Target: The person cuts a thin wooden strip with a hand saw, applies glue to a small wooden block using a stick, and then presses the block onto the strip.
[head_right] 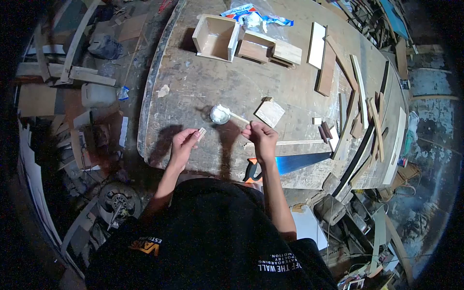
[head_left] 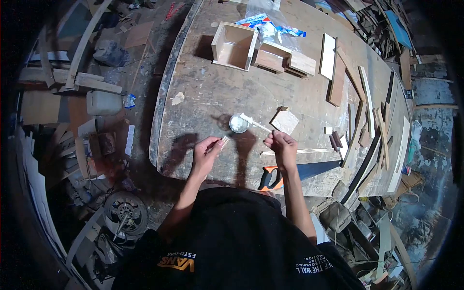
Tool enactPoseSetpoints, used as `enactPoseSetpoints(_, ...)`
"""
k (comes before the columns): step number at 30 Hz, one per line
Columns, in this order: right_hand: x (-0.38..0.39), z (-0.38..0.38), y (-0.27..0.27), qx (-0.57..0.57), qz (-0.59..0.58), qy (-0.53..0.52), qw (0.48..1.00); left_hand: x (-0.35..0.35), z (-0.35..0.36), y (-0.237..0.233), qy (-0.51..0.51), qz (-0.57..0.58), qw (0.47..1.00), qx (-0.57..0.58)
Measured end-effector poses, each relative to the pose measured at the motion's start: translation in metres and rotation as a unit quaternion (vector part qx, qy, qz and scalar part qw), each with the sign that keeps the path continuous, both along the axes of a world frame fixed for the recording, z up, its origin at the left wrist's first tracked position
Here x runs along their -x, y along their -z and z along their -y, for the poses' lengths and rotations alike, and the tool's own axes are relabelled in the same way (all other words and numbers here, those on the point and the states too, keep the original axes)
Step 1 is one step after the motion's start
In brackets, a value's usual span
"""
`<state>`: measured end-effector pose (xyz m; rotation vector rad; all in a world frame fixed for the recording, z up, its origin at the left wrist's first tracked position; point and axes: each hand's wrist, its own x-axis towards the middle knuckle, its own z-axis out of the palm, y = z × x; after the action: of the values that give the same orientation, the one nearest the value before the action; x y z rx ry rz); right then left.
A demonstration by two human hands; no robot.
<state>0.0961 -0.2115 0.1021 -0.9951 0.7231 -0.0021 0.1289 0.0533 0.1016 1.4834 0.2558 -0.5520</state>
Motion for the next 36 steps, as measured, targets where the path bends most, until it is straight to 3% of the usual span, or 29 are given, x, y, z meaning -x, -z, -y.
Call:
enactPoseSetpoints(4,0.021,0.012,-0.040,-0.019,0.050,-0.017,0.998,-0.005,0.007,-0.050,0.008,0.018,0.997,0.080)
enactPoseSetpoints(9,0.037,0.017,-0.100,0.045,0.111,-0.079,0.990,-0.004,0.018,-0.099,0.065,0.053,0.978,0.193)
enactPoseSetpoints(13,0.051,0.026,-0.122,0.047,0.154,-0.048,0.986,0.002,0.035,-0.131,0.083,0.033,0.959,0.270)
enactPoseSetpoints(17,0.067,0.033,-0.145,0.165,0.152,-0.055,0.973,0.014,0.054,-0.147,0.074,0.013,0.947,0.311)
enactPoseSetpoints(36,0.109,0.068,-0.176,0.238,0.223,-0.068,0.943,0.051,0.085,-0.158,0.097,0.030,0.941,0.323)
